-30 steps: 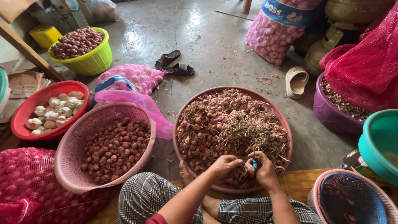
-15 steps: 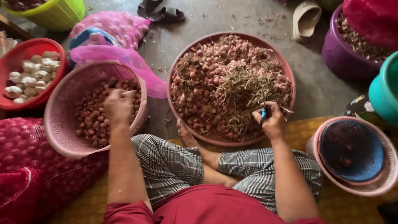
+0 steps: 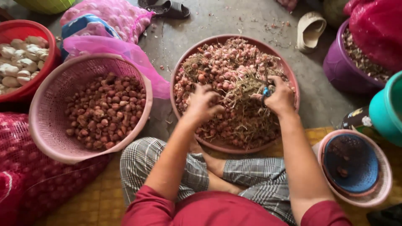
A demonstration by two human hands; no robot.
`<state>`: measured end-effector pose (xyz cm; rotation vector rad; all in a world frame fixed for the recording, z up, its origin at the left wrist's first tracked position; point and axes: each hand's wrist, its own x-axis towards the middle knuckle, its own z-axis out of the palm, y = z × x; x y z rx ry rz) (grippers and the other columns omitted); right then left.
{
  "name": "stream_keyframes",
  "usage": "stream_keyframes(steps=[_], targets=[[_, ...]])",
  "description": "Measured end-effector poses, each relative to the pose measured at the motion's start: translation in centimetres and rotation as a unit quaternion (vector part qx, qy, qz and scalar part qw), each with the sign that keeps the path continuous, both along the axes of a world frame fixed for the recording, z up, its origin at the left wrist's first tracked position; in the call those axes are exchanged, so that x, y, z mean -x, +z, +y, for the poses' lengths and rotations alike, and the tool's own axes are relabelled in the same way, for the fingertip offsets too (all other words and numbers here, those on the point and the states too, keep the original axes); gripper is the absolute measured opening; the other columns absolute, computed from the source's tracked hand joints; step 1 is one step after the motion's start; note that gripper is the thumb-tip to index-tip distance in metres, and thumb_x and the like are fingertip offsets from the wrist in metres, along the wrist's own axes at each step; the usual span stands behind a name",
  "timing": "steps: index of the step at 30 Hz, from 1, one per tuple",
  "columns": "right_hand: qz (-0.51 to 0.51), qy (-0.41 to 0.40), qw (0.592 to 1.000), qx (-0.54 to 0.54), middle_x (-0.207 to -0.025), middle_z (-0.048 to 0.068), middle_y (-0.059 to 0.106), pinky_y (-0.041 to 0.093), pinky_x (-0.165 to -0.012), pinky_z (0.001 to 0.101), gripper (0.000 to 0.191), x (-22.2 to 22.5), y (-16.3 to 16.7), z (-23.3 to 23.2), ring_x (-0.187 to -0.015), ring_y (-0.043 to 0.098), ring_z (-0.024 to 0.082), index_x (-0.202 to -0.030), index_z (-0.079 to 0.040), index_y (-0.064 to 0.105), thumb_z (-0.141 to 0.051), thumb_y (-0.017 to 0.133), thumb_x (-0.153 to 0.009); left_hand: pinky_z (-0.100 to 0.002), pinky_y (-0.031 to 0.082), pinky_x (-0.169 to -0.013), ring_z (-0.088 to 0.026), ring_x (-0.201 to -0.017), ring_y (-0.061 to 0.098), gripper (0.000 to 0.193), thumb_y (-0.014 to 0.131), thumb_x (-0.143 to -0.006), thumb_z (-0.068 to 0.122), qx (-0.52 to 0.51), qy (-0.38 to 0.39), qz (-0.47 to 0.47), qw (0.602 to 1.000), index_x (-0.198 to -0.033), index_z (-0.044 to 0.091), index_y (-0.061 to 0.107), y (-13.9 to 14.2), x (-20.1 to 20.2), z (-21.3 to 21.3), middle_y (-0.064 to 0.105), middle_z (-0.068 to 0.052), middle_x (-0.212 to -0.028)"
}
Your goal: The person sits on the floor and trims dried roots and stems off shallots using scissors, one shallot at a time, placing the trimmed shallots into a nearby basket and the cut-off roots aside.
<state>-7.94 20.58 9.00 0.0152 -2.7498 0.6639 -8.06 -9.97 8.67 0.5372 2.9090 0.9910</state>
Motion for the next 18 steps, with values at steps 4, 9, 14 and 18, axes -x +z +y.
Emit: stream_keyframes(steps=[4,9,14,18], targets=[[-0.19,0.035,0.981,0.025,-0.114,0.019,0.072,0.054,-0.098,0.0434,0.103,4.6,0.1,-0.3,-0.107,0.07,0.035,-0.136,-0.009,0.058,-0.056,0.096,-0.052,-0.049,0.045,-0.102,-0.038,-0.124,0.054,0.04,0.087,-0.076,0.027,-0.123,-0.041,0.07,0.989,-0.111,0.012,0.075,-3.0,-0.8,0.2,0.06,-0.016,-0.132],[-0.268,0.012,0.956,-0.117,-0.129,0.023,0.057,0.046,-0.104,0.0476,0.118,4.6,-0.2,-2.4,-0.121,0.056,0.041,-0.148,-0.013,0.047,-0.061,0.098,-0.053,-0.044,0.051,-0.096,-0.036,-0.114,0.062,0.032,0.084,-0.079,0.021,-0.172,-0.029,0.05,0.983,-0.107,0.009,0.074,-4.8,0.6,-0.1,0.066,-0.014,-0.12],[-0.207,-0.107,0.965,-0.117,-0.126,0.016,0.058,0.046,-0.094,0.0562,0.076,0.9,-1.9,-5.5,-0.119,0.057,0.036,-0.141,-0.015,0.052,-0.024,0.082,-0.072,-0.042,0.054,-0.092,-0.034,-0.106,0.067,0.031,0.082,-0.081,0.02,-0.218,-0.042,-0.009,0.975,-0.108,0.008,0.073,-4.9,1.1,2.0,0.067,-0.013,-0.116],[-0.063,-0.128,0.983,-0.113,-0.121,0.014,0.063,0.048,-0.09,0.0566,0.049,-0.1,-3.8,-5.6,-0.114,0.062,0.035,-0.128,-0.014,0.064,-0.013,0.072,-0.079,-0.042,0.055,-0.09,-0.034,-0.104,0.067,0.028,0.081,-0.082,0.023,-0.192,-0.044,-0.055,0.979,-0.106,0.009,0.074,-4.8,1.1,1.8,0.068,-0.013,-0.109]])
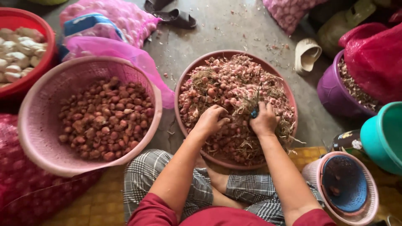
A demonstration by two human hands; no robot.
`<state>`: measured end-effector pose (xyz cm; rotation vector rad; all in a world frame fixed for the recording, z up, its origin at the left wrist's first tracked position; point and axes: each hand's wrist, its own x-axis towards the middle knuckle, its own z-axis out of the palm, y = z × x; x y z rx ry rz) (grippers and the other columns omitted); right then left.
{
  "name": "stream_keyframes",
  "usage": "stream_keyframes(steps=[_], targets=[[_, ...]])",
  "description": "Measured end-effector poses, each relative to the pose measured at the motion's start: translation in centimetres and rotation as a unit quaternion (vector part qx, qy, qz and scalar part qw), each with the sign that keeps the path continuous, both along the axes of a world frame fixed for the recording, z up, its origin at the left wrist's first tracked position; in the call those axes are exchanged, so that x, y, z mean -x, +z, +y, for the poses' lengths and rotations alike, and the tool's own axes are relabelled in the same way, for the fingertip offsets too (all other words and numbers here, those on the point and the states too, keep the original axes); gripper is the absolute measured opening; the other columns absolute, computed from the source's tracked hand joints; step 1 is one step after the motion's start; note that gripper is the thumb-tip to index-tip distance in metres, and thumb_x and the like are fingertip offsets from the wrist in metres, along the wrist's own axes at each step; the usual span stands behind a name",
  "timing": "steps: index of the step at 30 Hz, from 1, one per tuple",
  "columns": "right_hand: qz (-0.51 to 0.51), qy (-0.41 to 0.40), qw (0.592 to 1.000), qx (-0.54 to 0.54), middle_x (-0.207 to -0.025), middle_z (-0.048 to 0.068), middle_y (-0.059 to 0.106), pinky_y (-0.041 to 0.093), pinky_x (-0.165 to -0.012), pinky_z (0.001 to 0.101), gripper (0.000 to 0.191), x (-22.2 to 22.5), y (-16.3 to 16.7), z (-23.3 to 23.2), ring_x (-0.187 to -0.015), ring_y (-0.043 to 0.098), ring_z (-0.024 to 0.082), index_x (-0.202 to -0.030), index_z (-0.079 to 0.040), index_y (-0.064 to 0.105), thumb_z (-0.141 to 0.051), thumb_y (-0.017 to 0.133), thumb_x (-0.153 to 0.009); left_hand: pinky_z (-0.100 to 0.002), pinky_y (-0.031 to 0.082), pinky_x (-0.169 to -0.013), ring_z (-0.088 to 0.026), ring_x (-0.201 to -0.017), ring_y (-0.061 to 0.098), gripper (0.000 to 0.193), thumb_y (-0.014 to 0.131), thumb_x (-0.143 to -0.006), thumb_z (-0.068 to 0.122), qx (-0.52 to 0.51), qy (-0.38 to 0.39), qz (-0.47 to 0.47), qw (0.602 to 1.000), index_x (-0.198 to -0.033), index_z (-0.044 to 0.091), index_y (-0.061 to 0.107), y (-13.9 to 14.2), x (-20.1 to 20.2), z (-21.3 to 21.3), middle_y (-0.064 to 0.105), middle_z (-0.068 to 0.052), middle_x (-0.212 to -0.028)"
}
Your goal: The person sits on the floor and trims dried roots and stems off shallots using scissors, one shallot at a time, placing the trimmed shallots into a nearby basket and the cut-off roots aside.
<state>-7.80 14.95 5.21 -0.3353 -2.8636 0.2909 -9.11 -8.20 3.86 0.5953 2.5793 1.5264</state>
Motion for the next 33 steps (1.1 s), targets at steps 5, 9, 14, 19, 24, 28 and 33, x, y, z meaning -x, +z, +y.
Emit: stream_keyframes(steps=[5,9,14,19,24,28,33], targets=[[0.107,0.097,0.988,0.047,-0.106,0.017,0.067,0.055,-0.087,0.0481,0.038,0.6,1.5,2.1,-0.098,0.066,0.039,-0.119,-0.005,0.068,-0.003,0.066,-0.081,-0.046,0.052,-0.088,-0.036,-0.103,0.065,0.029,0.083,-0.081,0.025,0.007,0.057,0.027,0.998,-0.104,0.01,0.074,0.8,0.3,-1.5,0.068,-0.013,-0.107],[0.157,0.171,0.969,0.084,-0.101,0.016,0.069,0.055,-0.084,0.0413,0.041,0.7,5.1,2.7,-0.092,0.068,0.035,-0.117,-0.001,0.067,0.002,0.073,-0.076,-0.045,0.053,-0.088,-0.034,-0.102,0.067,0.028,0.081,-0.084,0.027,0.017,0.074,-0.024,0.997,-0.105,0.01,0.074,1.5,0.7,-1.7,0.068,-0.012,-0.107],[0.131,0.255,0.921,0.264,-0.104,0.011,0.068,0.055,-0.084,0.036,0.048,-0.1,10.6,2.2,-0.093,0.066,0.024,-0.116,-0.002,0.064,0.002,0.081,-0.071,-0.047,0.053,-0.083,-0.034,-0.098,0.068,0.024,0.08,-0.084,0.026,0.004,0.121,0.019,0.993,-0.101,0.01,0.074,2.1,1.3,-1.9,0.07,-0.012,-0.104],[0.207,0.311,0.917,0.141,-0.11,0.014,0.066,0.053,-0.093,0.0382,0.039,-1.5,9.7,4.8,-0.105,0.065,0.031,-0.116,-0.01,0.066,0.009,0.073,-0.083,-0.047,0.054,-0.082,-0.036,-0.096,0.068,0.025,0.077,-0.084,0.02,-0.047,0.143,0.041,0.988,-0.106,0.01,0.073,1.8,0.9,-1.9,0.07,-0.014,-0.102],[0.192,0.299,0.933,-0.056,-0.116,0.014,0.071,0.051,-0.1,0.0485,0.044,-1.6,2.9,6.6,-0.112,0.066,0.037,-0.117,-0.014,0.07,0.001,0.078,-0.077,-0.045,0.053,-0.086,-0.036,-0.101,0.067,0.027,0.075,-0.084,0.017,-0.069,0.087,0.025,0.993,-0.11,0.011,0.07,0.4,-0.4,1.3,0.07,-0.014,-0.106],[0.044,0.292,0.955,0.013,-0.117,0.016,0.068,0.053,-0.101,0.0462,0.055,-0.9,3.2,7.4,-0.114,0.064,0.039,-0.13,-0.013,0.067,-0.001,0.075,-0.077,-0.045,0.053,-0.089,-0.037,-0.104,0.065,0.027,0.076,-0.084,0.017,-0.046,0.046,0.056,0.996,-0.11,0.012,0.071,-0.8,-1.3,3.4,0.069,-0.013,-0.106],[0.015,0.194,0.965,0.178,-0.115,0.016,0.067,0.054,-0.089,0.0423,0.069,-3.8,7.7,7.5,-0.103,0.065,0.031,-0.129,-0.005,0.052,-0.01,0.087,-0.07,-0.045,0.053,-0.09,-0.036,-0.106,0.065,0.031,0.078,-0.084,0.019,-0.021,0.055,0.054,0.997,-0.112,0.01,0.067,-0.3,-1.5,3.1,0.067,-0.014,-0.11]])
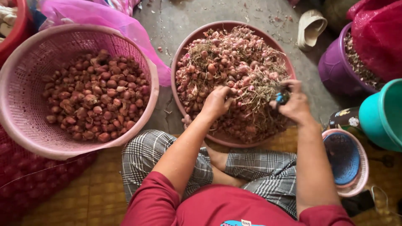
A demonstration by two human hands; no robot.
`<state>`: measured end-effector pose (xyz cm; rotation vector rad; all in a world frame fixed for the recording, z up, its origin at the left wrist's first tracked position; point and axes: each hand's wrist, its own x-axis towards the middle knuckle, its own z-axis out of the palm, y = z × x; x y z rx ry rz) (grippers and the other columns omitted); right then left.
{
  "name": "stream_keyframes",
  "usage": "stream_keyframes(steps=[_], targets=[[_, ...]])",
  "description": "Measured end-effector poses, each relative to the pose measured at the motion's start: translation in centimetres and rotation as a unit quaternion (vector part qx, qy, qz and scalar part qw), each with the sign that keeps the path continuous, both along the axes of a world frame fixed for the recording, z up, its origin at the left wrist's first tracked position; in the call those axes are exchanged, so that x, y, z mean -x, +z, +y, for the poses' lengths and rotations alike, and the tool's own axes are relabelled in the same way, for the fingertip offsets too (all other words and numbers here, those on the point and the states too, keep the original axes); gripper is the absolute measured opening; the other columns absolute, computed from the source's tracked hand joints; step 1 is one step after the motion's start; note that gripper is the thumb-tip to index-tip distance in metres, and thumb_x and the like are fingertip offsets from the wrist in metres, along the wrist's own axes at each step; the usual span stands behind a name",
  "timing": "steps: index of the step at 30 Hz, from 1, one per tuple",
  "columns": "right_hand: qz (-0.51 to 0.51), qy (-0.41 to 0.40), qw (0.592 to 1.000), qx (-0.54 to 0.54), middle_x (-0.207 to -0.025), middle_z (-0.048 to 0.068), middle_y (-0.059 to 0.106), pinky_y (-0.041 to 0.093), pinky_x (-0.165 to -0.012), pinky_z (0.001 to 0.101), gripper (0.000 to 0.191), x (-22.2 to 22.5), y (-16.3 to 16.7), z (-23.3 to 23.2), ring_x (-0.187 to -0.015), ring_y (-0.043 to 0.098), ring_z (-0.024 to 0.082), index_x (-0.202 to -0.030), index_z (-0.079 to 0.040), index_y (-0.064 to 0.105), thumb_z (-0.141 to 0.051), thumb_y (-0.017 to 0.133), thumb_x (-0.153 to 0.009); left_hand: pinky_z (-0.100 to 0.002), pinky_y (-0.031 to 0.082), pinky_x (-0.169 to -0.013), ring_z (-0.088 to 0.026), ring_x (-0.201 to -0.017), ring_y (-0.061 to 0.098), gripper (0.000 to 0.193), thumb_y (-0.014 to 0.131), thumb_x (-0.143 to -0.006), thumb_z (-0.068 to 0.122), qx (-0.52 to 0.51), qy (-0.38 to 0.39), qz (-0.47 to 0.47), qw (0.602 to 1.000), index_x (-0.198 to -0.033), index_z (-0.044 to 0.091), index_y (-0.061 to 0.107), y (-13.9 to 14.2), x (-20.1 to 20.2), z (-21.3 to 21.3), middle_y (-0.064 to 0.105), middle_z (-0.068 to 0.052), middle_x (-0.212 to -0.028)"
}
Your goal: The person sits on the floor and trims dried roots and stems off shallots using scissors, one shallot at a time, placing the trimmed shallots into a nearby basket and the cut-off roots aside.
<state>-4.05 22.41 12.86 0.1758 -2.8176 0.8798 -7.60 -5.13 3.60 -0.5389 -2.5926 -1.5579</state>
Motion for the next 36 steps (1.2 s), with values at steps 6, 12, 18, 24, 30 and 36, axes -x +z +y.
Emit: stream_keyframes(steps=[6,12,18,24,30,36], targets=[[-0.122,-0.035,0.944,0.304,-0.096,0.009,0.075,0.062,-0.079,0.0293,0.036,-6.6,-0.4,-3.4,-0.088,0.074,0.016,-0.118,-0.006,0.062,-0.011,0.08,-0.087,-0.048,0.052,-0.079,-0.039,-0.1,0.063,0.057,0.084,-0.069,0.013,0.013,-0.003,-0.022,1.0,-0.121,0.009,0.062,0.6,-1.5,0.3,0.063,-0.016,-0.107],[-0.384,-0.077,0.86,0.327,-0.078,0.008,0.073,0.048,-0.05,0.0248,0.033,-7.8,-4.5,-5.9,-0.06,0.066,0.013,-0.107,-0.005,0.065,-0.019,0.082,-0.082,-0.034,0.057,-0.085,-0.016,-0.095,0.071,0.033,0.086,-0.078,0.01,-0.14,-0.004,-0.167,0.976,-0.101,0.004,0.063,-2.2,-0.3,0.7,0.075,-0.003,-0.102],[-0.386,-0.096,0.846,0.356,-0.072,0.005,0.069,0.044,-0.043,0.023,0.034,-5.4,-5.5,-7.3,-0.053,0.063,0.011,-0.102,-0.007,0.063,-0.026,0.082,-0.081,-0.028,0.059,-0.08,-0.01,-0.089,0.068,0.035,0.087,-0.075,0.007,-0.275,-0.057,-0.279,0.918,-0.097,0.002,0.06,-4.0,-0.5,1.3,0.072,-0.003,-0.095],[-0.321,-0.104,0.861,0.381,-0.066,0.002,0.065,0.041,-0.042,0.0217,0.036,-4.7,-6.5,-7.7,-0.049,0.058,0.007,-0.096,-0.004,0.063,-0.02,0.089,-0.077,-0.028,0.057,-0.079,-0.01,-0.084,0.065,0.036,0.088,-0.073,0.003,-0.237,-0.05,-0.245,0.939,-0.096,0.003,0.06,-4.7,-0.9,1.6,0.068,-0.002,-0.088],[-0.254,-0.079,0.871,0.414,-0.075,0.002,0.069,0.05,-0.046,0.022,0.031,-5.3,-7.8,-6.5,-0.057,0.064,0.008,-0.097,-0.005,0.061,-0.019,0.084,-0.083,-0.032,0.055,-0.076,-0.016,-0.086,0.065,0.022,0.074,-0.087,0.003,-0.293,0.011,-0.321,0.9,-0.103,0.003,0.059,-5.0,0.2,2.4,0.068,-0.014,-0.1],[-0.297,-0.086,0.865,0.395,-0.072,0.001,0.066,0.043,-0.046,0.021,0.036,-6.5,-7.5,-5.3,-0.056,0.061,0.009,-0.108,-0.008,0.059,-0.03,0.079,-0.087,-0.044,0.056,-0.08,-0.034,-0.095,0.068,0.028,0.076,-0.081,0.007,-0.012,-0.009,0.016,1.0,-0.106,0.012,0.066,-2.1,-0.6,1.4,0.062,-0.014,-0.106]])
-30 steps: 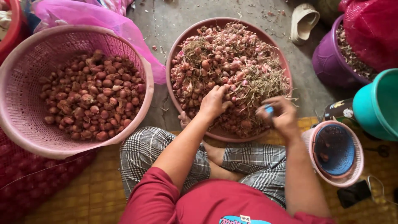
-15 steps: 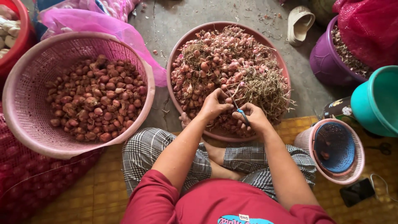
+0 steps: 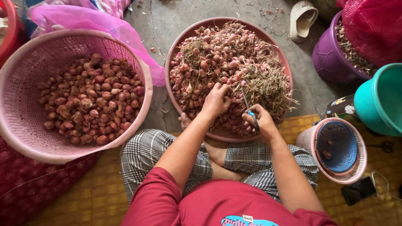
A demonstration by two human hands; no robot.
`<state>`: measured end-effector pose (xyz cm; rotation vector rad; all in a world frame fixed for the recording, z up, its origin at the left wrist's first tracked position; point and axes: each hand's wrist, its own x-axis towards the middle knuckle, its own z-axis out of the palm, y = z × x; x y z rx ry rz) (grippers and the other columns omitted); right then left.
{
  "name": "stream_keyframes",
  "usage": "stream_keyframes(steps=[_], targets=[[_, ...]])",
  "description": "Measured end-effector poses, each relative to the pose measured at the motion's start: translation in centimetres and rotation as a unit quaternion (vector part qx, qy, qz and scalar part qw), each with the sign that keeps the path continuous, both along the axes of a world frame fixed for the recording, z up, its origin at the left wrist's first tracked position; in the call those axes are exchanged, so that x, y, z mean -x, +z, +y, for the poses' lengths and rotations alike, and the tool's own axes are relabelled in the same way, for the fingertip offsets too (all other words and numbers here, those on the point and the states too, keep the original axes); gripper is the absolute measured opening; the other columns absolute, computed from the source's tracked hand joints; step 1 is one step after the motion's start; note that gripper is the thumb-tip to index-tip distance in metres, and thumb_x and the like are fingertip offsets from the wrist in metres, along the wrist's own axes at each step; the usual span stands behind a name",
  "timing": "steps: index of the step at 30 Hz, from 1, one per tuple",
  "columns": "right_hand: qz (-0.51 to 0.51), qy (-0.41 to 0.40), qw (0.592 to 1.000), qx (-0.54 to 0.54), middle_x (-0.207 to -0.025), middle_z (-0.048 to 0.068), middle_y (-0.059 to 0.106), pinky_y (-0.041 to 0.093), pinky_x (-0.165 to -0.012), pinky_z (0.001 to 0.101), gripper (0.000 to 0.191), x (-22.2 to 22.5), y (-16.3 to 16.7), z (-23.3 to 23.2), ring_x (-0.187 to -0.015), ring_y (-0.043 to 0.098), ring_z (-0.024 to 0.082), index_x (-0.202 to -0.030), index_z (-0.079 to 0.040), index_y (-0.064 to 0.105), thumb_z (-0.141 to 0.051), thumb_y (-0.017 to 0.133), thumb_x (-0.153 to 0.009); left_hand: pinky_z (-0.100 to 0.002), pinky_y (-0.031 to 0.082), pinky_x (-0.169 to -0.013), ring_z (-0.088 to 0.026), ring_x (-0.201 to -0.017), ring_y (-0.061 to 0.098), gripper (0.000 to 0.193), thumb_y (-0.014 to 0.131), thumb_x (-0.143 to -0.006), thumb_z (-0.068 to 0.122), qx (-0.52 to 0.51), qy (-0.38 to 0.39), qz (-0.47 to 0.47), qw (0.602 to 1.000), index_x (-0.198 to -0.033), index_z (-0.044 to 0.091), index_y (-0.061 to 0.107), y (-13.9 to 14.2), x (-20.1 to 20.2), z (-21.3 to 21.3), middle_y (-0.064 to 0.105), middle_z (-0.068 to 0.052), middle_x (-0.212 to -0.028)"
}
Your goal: The person sits on the floor and trims dried roots and stems off shallots using scissors, one shallot at a time, placing the trimmed shallots into a nearby basket and the cut-off roots aside.
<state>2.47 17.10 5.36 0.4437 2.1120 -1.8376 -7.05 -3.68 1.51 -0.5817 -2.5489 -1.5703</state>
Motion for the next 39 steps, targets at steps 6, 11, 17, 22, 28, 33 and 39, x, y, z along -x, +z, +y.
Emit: stream_keyframes(steps=[6,11,17,22,28,33,39], targets=[[-0.033,0.019,0.999,0.002,-0.074,0.001,0.066,0.043,-0.048,0.0207,0.035,-2.3,0.2,0.5,-0.057,0.06,0.009,-0.105,-0.008,0.06,-0.03,0.079,-0.086,-0.048,0.053,-0.077,-0.037,-0.095,0.065,0.049,0.083,-0.078,0.015,0.073,0.016,0.0,0.997,-0.123,0.01,0.062,2.0,-1.1,-0.9,0.064,-0.013,-0.097],[-0.072,0.057,0.995,-0.046,-0.071,0.003,0.066,0.044,-0.048,0.0215,0.034,-3.4,0.0,0.0,-0.056,0.061,0.009,-0.102,-0.009,0.063,-0.031,0.079,-0.083,-0.037,0.056,-0.076,-0.025,-0.082,0.071,0.033,0.082,-0.081,0.015,-0.024,0.02,-0.149,0.988,-0.11,0.009,0.068,0.4,-0.4,-1.0,0.073,-0.01,-0.09],[-0.061,0.054,0.997,0.015,-0.07,0.002,0.065,0.041,-0.045,0.0206,0.034,-2.3,-1.2,-1.8,-0.053,0.059,0.009,-0.101,-0.009,0.062,-0.033,0.079,-0.085,-0.028,0.056,-0.073,-0.01,-0.079,0.066,0.024,0.085,-0.081,0.017,-0.172,-0.029,-0.306,0.936,-0.094,0.004,0.07,-3.5,-0.2,-0.8,0.073,-0.003,-0.086],[-0.027,0.014,0.999,0.042,-0.068,0.003,0.063,0.038,-0.043,0.0214,0.034,-1.6,-1.9,-2.9,-0.052,0.057,0.009,-0.1,-0.007,0.061,-0.027,0.083,-0.084,-0.029,0.058,-0.073,-0.011,-0.08,0.067,0.029,0.087,-0.076,0.01,-0.263,-0.071,-0.325,0.906,-0.089,0.001,0.063,-4.8,-0.9,-0.4,0.071,-0.003,-0.086],[-0.004,-0.042,0.999,0.03,-0.07,0.001,0.064,0.044,-0.045,0.0217,0.034,-2.5,-1.6,-1.7,-0.055,0.059,0.008,-0.101,-0.007,0.061,-0.026,0.083,-0.082,-0.036,0.056,-0.072,-0.021,-0.076,0.067,0.02,0.08,-0.083,0.011,-0.119,0.011,-0.155,0.981,-0.097,0.005,0.065,-2.0,-1.6,0.5,0.069,-0.01,-0.086],[0.006,0.009,0.999,0.034,-0.075,-0.002,0.065,0.048,-0.05,0.0212,0.034,-3.0,-1.2,0.0,-0.061,0.062,0.006,-0.103,-0.007,0.062,-0.027,0.082,-0.084,-0.045,0.053,-0.07,-0.036,-0.085,0.068,0.029,0.082,-0.077,0.016,0.056,0.036,0.042,0.997,-0.1,0.007,0.067,0.0,-1.7,1.3,0.07,-0.014,-0.096],[-0.071,0.061,0.996,-0.007,-0.068,0.002,0.066,0.041,-0.045,0.0199,0.038,-2.5,-0.6,1.2,-0.051,0.059,0.009,-0.103,-0.006,0.063,-0.035,0.08,-0.084,-0.035,0.058,-0.075,-0.023,-0.083,0.073,0.024,0.087,-0.077,0.013,-0.067,-0.031,-0.071,0.995,-0.095,0.004,0.074,-0.6,-0.2,0.4,0.074,-0.013,-0.093]])
